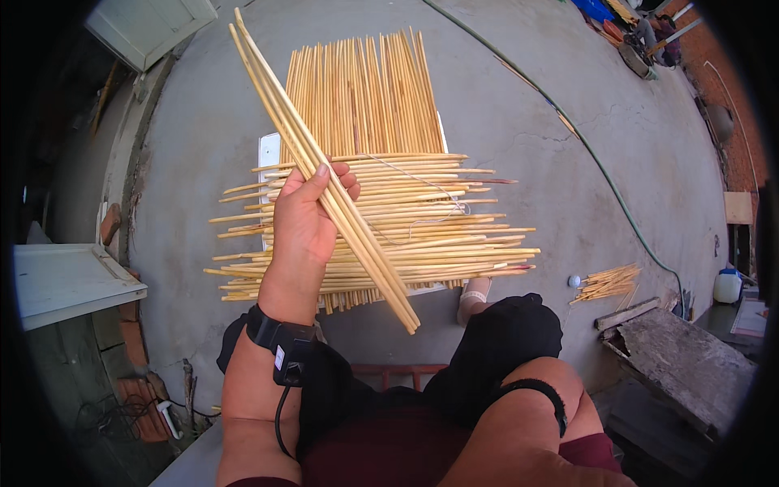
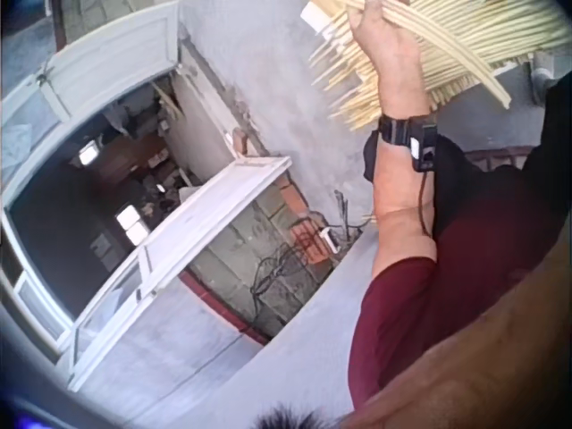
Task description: The person weaves together thin wooden sticks using a white string and a needle, aligning them horizontally and securing them one by one.
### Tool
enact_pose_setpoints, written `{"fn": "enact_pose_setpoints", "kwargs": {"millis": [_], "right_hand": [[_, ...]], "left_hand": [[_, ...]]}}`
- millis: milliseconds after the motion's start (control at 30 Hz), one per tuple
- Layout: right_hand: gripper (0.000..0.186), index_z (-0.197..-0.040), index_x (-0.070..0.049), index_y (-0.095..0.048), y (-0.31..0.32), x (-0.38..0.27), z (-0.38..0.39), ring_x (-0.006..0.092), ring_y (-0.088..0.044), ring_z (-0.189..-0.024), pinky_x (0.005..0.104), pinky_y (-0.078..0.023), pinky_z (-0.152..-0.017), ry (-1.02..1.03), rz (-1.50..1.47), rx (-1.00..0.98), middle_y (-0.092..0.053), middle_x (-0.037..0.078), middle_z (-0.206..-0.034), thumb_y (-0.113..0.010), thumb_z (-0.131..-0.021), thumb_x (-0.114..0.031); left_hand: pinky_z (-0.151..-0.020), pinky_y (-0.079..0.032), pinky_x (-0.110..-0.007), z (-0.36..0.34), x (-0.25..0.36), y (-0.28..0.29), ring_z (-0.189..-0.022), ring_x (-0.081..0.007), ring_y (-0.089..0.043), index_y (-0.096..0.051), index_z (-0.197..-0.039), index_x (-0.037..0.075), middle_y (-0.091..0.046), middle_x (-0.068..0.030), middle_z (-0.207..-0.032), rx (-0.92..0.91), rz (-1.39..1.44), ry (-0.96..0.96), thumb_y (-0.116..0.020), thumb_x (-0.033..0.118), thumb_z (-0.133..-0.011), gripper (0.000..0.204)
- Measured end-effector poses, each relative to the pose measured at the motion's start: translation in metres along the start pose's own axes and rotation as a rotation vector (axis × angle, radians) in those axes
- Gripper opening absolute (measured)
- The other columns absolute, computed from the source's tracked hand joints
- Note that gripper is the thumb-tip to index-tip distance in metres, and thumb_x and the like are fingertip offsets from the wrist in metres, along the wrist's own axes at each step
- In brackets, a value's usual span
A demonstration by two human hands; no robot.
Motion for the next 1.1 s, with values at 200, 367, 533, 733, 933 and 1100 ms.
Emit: {"fn": "enact_pose_setpoints", "kwargs": {"millis": [200, 367, 533, 733, 933, 1100], "right_hand": [[0.027, -0.115, -0.015, -0.064, 0.008, -0.002, 0.000, 0.0308, -0.052, -0.119, 0.0454, -0.043, -0.096, -0.021, 0.052, 0.019, -0.054, 0.008, -0.129, -0.061, -0.089, -0.013], [0.027, -0.116, -0.016, -0.063, 0.017, -0.004, -0.008, 0.0312, -0.051, -0.120, 0.0460, -0.042, -0.097, -0.052, 0.093, 0.021, -0.053, 0.007, -0.131, -0.062, -0.089, -0.014], [0.028, -0.117, -0.017, -0.063, 0.019, 0.000, -0.011, 0.0315, -0.050, -0.122, 0.0465, -0.042, -0.097, -0.026, 0.085, -0.001, -0.052, 0.007, -0.133, -0.062, -0.088, -0.014], [0.029, -0.117, -0.018, -0.063, 0.014, 0.003, -0.003, 0.0319, -0.049, -0.123, 0.0471, -0.041, -0.098, 0.043, 0.081, -0.046, -0.052, 0.007, -0.135, -0.063, -0.088, -0.015], [0.030, -0.118, -0.019, -0.063, 0.005, 0.011, -0.004, 0.0324, -0.048, -0.125, 0.0478, -0.041, -0.099, 0.074, 0.089, -0.062, -0.051, 0.006, -0.137, -0.063, -0.088, -0.016], [0.031, -0.119, -0.020, -0.063, 0.001, 0.016, -0.008, 0.0327, -0.047, -0.126, 0.0483, -0.040, -0.099, 0.129, 0.147, -0.063, -0.050, 0.006, -0.138, -0.064, -0.088, -0.016]], "left_hand": [[-0.081, -0.057, -0.039, 0.007, 0.008, -0.001, -0.088, -0.0242, -0.064, -0.052, -0.107, 0.000, -0.062, -0.0149, -0.100, 0.088, -0.097, -0.001, -0.051, 0.007, -0.096, 0.013], [-0.081, -0.057, -0.039, -0.002, 0.003, -0.012, -0.088, -0.0252, -0.064, -0.051, -0.106, -0.002, -0.062, -0.0164, -0.098, 0.058, -0.075, 0.003, -0.051, 0.006, -0.096, 0.013], [-0.079, -0.058, -0.038, 0.005, 0.005, -0.012, -0.086, -0.0244, -0.064, -0.051, -0.106, -0.001, -0.062, -0.0153, -0.096, 0.059, -0.075, 0.006, -0.052, 0.005, -0.095, 0.012], [-0.077, -0.058, -0.036, 0.013, -0.001, -0.008, -0.082, -0.0228, -0.065, -0.053, -0.105, 0.000, -0.063, -0.0138, -0.092, 0.040, -0.014, 0.052, -0.053, 0.005, -0.094, 0.011], [-0.075, -0.058, -0.037, 0.007, 0.003, -0.003, -0.081, -0.0226, -0.065, -0.053, -0.105, -0.001, -0.064, -0.0139, -0.091, 0.102, -0.035, 0.093, -0.055, 0.005, -0.093, 0.013], [-0.076, -0.059, -0.036, 0.010, 0.005, -0.011, -0.081, -0.0222, -0.065, -0.053, -0.104, -0.001, -0.064, -0.0140, -0.092, 0.032, -0.029, 0.082, -0.052, 0.002, -0.094, 0.011]]}}
Point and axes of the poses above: each hand's wrist, its own z-axis away from the middle knuckle, its own y-axis out of the back of the hand, x = y × z, the point moved 1 cm from there along -z, towards the middle knuckle
